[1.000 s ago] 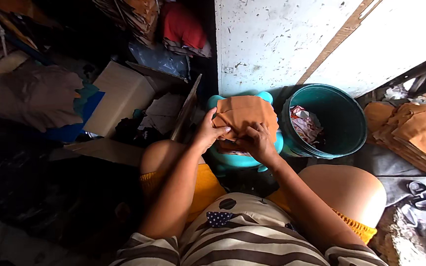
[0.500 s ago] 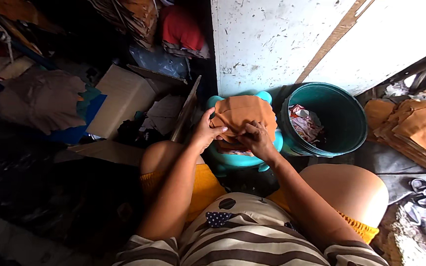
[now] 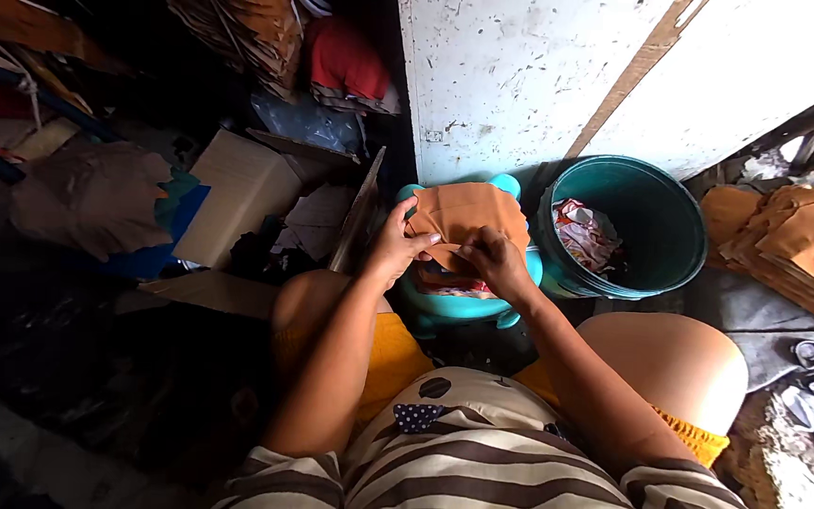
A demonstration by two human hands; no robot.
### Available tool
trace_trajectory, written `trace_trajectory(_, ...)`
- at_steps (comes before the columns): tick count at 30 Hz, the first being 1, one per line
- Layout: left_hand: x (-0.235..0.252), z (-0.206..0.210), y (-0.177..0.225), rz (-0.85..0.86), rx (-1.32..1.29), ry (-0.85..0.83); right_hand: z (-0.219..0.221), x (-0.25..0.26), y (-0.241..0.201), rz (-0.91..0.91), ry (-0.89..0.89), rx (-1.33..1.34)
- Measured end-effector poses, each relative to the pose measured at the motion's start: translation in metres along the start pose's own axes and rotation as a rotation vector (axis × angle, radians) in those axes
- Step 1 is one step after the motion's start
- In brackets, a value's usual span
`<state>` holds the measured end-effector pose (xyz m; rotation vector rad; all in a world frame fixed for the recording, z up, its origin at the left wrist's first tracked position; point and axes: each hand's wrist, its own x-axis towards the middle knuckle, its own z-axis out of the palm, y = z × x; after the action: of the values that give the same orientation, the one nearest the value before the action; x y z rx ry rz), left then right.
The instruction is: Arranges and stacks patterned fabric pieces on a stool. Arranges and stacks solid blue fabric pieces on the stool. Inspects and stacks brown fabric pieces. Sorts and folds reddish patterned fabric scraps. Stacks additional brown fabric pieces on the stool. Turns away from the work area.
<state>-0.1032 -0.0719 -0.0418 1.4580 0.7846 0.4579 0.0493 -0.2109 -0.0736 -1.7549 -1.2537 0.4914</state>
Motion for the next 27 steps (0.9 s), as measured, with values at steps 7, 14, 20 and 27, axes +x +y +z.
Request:
trace_trajectory(7, 0.004, 0.002, 0.005, 0.015, -0.007, -0.004, -0.003, 0.000, -0.001, 0.050, 0.000, 0.075)
trace_trajectory(14, -0.030, -0.010, 0.001, -0.016, 0.211, 0.149, -0.004, 0.000, -0.004, 0.048, 0.006, 0.076)
trace_trajectory(20, -0.042, 0.029, -0.012, -0.261, -0.101, -0.202, 0.004, -0.009, -0.013, -0.087, 0.158, -0.128)
trace_trajectory(27, -0.024, 0.048, -0.013, -0.181, -0.033, 0.008, 0.006, -0.059, -0.016, 0.284, -0.077, 0.393)
